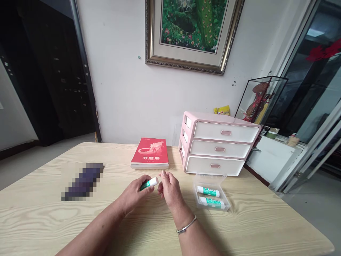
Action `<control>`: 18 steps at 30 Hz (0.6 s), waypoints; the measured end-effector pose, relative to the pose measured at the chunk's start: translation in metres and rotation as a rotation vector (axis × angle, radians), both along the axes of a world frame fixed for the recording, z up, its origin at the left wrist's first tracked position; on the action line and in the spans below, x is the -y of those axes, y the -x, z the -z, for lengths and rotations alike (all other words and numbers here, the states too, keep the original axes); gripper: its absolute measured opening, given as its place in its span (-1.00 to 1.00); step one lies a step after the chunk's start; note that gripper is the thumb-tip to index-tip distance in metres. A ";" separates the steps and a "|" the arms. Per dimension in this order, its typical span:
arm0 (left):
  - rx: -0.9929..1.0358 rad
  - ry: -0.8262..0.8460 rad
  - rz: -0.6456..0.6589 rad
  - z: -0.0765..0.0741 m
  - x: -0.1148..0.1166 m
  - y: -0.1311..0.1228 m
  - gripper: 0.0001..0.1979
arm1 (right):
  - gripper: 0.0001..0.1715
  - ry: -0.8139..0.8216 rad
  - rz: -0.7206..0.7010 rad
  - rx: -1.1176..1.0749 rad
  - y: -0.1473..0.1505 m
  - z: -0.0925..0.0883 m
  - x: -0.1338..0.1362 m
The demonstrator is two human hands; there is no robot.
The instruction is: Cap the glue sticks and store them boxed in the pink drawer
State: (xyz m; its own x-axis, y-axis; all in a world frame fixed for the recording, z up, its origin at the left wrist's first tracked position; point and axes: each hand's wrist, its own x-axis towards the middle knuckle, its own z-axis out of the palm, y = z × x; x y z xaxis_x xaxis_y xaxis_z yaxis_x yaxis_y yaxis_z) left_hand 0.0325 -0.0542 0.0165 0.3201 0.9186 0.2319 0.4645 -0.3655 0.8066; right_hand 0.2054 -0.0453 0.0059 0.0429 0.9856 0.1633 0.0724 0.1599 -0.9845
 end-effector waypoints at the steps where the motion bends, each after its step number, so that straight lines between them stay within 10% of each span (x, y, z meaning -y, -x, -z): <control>1: 0.075 0.054 -0.022 -0.001 0.000 0.001 -0.63 | -0.31 -0.008 0.013 -0.008 -0.001 0.000 0.000; 18: 0.911 0.402 -0.109 0.000 -0.012 0.007 -0.60 | -0.38 -0.008 0.003 0.130 0.000 0.005 -0.003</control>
